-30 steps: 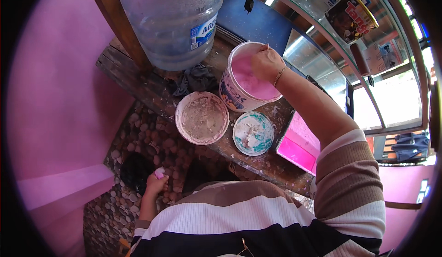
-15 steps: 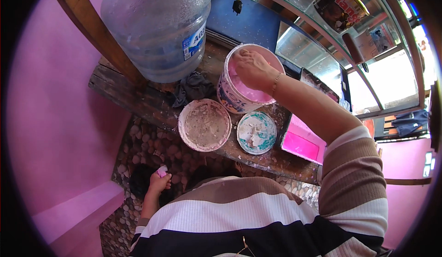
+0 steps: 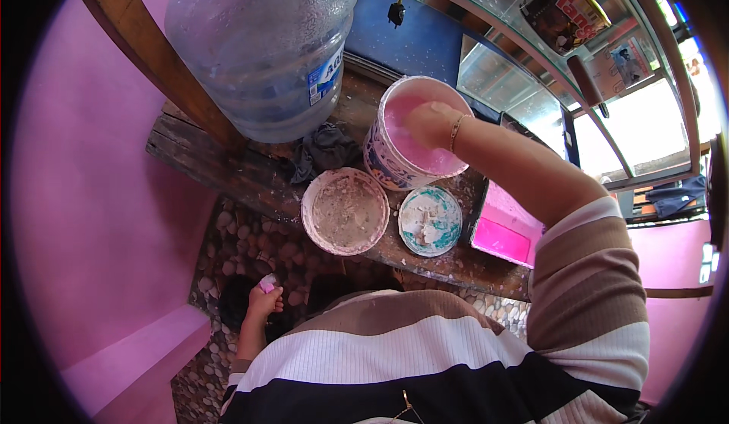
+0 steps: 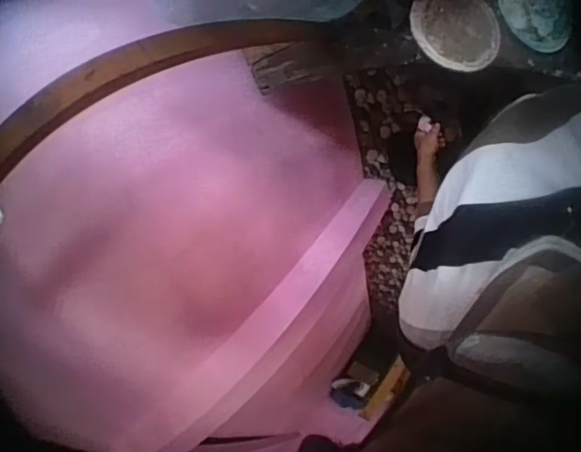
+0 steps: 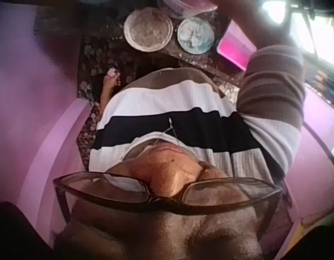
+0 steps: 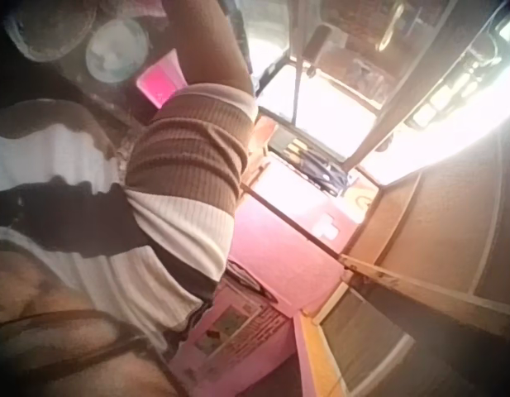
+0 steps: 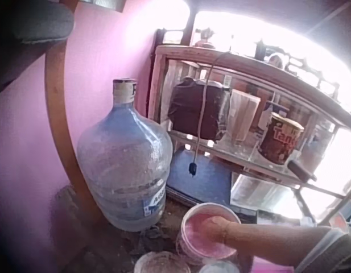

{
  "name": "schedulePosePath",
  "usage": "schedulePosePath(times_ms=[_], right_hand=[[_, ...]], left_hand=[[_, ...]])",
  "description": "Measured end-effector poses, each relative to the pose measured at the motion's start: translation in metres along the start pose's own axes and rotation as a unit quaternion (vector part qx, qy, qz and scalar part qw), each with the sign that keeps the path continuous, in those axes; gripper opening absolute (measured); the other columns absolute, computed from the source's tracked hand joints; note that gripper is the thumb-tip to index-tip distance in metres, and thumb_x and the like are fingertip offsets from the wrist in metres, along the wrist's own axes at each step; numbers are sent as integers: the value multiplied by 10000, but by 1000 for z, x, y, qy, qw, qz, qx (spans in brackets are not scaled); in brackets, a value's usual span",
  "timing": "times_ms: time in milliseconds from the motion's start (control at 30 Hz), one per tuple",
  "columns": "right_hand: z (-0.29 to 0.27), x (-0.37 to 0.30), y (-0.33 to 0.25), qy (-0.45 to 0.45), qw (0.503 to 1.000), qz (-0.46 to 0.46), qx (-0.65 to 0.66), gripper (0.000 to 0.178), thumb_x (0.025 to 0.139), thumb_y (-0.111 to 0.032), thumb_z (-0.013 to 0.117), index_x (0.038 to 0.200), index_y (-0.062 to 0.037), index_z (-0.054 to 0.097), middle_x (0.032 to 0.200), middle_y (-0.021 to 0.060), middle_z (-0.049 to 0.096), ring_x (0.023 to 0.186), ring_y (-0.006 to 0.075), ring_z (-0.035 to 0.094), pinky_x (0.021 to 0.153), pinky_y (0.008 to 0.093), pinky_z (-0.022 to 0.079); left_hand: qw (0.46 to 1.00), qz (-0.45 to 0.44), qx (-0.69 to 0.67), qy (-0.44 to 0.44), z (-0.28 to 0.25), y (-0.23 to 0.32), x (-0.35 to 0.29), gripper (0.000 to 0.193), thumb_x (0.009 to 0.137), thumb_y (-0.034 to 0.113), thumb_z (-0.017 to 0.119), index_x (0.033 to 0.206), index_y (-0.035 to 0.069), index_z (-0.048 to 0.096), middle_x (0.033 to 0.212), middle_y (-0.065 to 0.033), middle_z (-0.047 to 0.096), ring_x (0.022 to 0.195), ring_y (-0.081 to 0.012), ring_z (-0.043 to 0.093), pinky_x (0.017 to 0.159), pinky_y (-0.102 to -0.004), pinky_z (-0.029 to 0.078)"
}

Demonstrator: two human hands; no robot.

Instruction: The person mixes pink paint in a bucket using a brush and a scraper, adds white powder from a bag, and stirs the mixture thoroughly. The person also handles a small bag containing pink powder and picks up a separate bucket containing two fish-shaped objects.

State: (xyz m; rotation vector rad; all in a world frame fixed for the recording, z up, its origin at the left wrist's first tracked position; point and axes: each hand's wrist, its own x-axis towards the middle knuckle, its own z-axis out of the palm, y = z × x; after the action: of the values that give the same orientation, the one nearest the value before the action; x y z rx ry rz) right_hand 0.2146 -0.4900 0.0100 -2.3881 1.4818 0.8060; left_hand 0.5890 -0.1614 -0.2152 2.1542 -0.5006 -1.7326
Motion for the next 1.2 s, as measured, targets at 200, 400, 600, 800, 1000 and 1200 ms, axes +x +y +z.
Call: schedulePosePath(times_ms=[200, 400, 600, 800, 1000, 1200], right_hand=[[-37, -10, 24, -27, 998, -51, 20, 269, 885, -151, 541, 1119, -108, 667, 924, 145, 690, 810, 292, 666, 729, 378, 516], [-71, -59, 16, -123, 990, 6, 66, 250, 839, -128, 595, 1070, -88, 681, 834, 144, 661, 701, 292, 638, 643, 383, 507], [-43, -48, 21, 46, 999, 8, -27, 192, 796, -167, 629, 931, -62, 717, 889, 157, 685, 869, 325, 657, 746, 374, 512], [-16, -17, 23, 19, 998, 26, -50, 201, 737, -214, 701, 850, -51, 730, 914, 158, 697, 870, 303, 675, 727, 401, 519], [16, 13, -15, -159, 982, 7, -101, 262, 811, -200, 643, 1048, -131, 732, 1083, 132, 691, 1020, 292, 662, 870, 384, 514], [48, 26, 5, -99, 991, -64, -68, 271, 811, -204, 594, 1014, -95, 736, 1004, 159, 700, 966, 326, 671, 842, 417, 519]], left_hand=[[1000, 3, -5, 2, -3, 5, 5, 200, 825, 168, 704, 897, 5, 613, 702, -71, 628, 537, -161, 621, 464, -299, 537], [1000, 7, -17, 1, -12, 3, 8, 203, 824, 168, 704, 903, 8, 609, 705, -67, 625, 531, -161, 617, 468, -299, 536], [1000, 11, 4, -16, -7, 19, 18, 196, 827, 161, 697, 918, 13, 606, 703, -65, 619, 528, -156, 611, 466, -296, 532], [999, 33, 12, -22, 0, 29, 19, 186, 828, 157, 698, 919, 19, 612, 703, -62, 620, 529, -157, 614, 465, -297, 534], [1000, 18, 5, -19, -2, 19, 15, 178, 832, 153, 694, 922, 21, 615, 708, -63, 623, 521, -156, 613, 460, -293, 532], [1000, 15, -20, 10, -12, 4, 7, 191, 833, 150, 693, 930, 4, 616, 711, -69, 624, 520, -159, 613, 455, -294, 532]])
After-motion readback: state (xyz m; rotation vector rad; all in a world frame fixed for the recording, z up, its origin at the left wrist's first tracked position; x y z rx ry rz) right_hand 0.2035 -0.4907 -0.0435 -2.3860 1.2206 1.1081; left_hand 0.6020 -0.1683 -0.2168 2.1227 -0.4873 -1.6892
